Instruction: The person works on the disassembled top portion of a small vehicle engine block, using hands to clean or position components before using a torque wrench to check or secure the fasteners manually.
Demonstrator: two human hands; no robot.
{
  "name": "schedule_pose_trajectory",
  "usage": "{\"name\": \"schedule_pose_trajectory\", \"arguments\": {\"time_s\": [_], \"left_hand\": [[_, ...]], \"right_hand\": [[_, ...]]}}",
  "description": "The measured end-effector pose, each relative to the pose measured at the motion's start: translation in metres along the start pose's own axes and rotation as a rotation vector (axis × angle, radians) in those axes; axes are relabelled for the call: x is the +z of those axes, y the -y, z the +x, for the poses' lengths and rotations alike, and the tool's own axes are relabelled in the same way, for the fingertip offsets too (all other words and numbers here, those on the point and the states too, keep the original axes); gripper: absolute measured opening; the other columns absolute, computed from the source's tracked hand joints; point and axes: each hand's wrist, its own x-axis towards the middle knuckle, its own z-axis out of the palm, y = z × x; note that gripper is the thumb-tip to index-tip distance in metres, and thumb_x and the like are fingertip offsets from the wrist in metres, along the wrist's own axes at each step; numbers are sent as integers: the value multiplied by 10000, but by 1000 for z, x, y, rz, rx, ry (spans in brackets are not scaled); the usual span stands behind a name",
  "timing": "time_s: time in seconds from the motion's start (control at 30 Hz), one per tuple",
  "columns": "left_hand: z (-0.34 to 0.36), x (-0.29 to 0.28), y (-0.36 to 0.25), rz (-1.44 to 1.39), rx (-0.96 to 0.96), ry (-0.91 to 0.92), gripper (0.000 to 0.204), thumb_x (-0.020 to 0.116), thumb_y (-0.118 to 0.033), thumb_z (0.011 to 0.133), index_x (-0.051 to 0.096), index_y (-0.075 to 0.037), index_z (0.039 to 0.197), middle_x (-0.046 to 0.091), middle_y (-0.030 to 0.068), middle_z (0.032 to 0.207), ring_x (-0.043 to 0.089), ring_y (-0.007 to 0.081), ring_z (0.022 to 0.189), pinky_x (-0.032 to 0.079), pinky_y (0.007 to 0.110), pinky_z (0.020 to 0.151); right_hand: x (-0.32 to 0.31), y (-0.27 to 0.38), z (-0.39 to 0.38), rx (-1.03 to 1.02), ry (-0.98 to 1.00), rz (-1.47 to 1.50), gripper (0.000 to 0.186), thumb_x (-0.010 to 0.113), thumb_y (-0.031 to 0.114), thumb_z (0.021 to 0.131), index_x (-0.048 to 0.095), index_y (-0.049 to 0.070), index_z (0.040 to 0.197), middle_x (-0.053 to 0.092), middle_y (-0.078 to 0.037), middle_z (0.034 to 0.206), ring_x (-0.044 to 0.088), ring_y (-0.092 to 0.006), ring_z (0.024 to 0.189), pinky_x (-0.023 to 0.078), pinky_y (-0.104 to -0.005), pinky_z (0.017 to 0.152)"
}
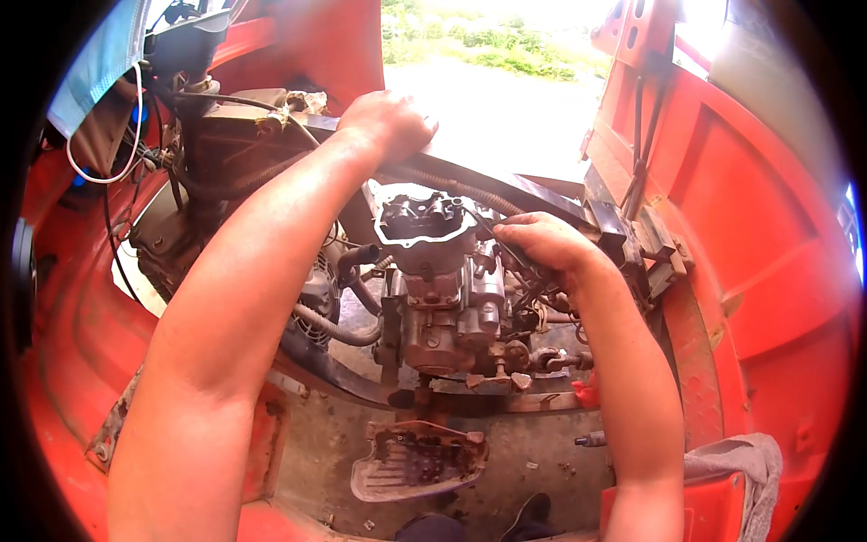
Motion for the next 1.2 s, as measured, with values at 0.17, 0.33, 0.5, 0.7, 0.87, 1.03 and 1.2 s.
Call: {"name": "schedule_pose_trajectory", "arguments": {"time_s": [0.17, 0.33, 0.5, 0.7, 0.87, 1.03, 1.2], "left_hand": [[0, 4, 2, -15, 6, -64, 379, 435, -286, 986, 757, -102, 1066, 728, 150, 1150, 691, 326, 1091, 544, 458, 948], [0, 6, 6, -18, -11, -31, 379, 440, -294, 983, 750, -101, 1088, 725, 149, 1166, 686, 323, 1101, 539, 450, 957], [2, -2, -5, -11, -1, -16, 382, 438, -293, 980, 746, -102, 1101, 723, 147, 1178, 684, 323, 1109, 541, 447, 955], [3, 5, -2, -39, -18, -46, 374, 441, -279, 969, 757, -108, 1074, 734, 148, 1143, 695, 324, 1085, 551, 452, 936], [1, 5, 4, -5, 36, -66, 353, 455, -254, 959, 768, -111, 1041, 746, 146, 1099, 708, 326, 1056, 562, 454, 917], [1, 1, 2, 67, 29, 12, 352, 457, -245, 959, 763, -108, 1066, 741, 142, 1127, 701, 316, 1083, 558, 448, 932], [2, 0, -1, 7, -2, -21, 359, 459, -260, 959, 758, -102, 1080, 735, 138, 1157, 695, 310, 1101, 554, 444, 940]], "right_hand": [[2, -10, -4, 3, 43, 105, 206, 643, 183, 1010, 687, 11, 1115, 690, -14, 843, 629, -60, 652, 471, -208, 473], [105, -25, 4, -99, -62, 485, 306, 534, 192, 1056, 544, -47, 1248, 711, -131, 927, 684, -176, 686, 550, -261, 551], [165, 4, 45, -99, -28, 741, 258, 467, 147, 1065, 518, -77, 1183, 700, -192, 1013, 740, -261, 828, 651, -323, 703], [135, -28, 35, -197, -102, 146, 299, 534, 230, 1064, 619, -8, 1223, 740, -83, 929, 686, -146, 763, 544, -297, 647], [79, -21, 9, -232, -260, -27, 318, 590, 209, 1040, 656, -50, 1213, 691, -19, 896, 603, -82, 729, 485, -225, 659], [30, -5, -3, -85, -45, -9, 294, 585, 191, 1026, 691, -35, 1183, 709, -36, 917, 606, -89, 712, 495, -263, 644], [-2, 9, 3, -33, -26, -214, 286, 641, 194, 1011, 691, -13, 1202, 679, 12, 855, 608, -58, 666, 515, -221, 591]]}}
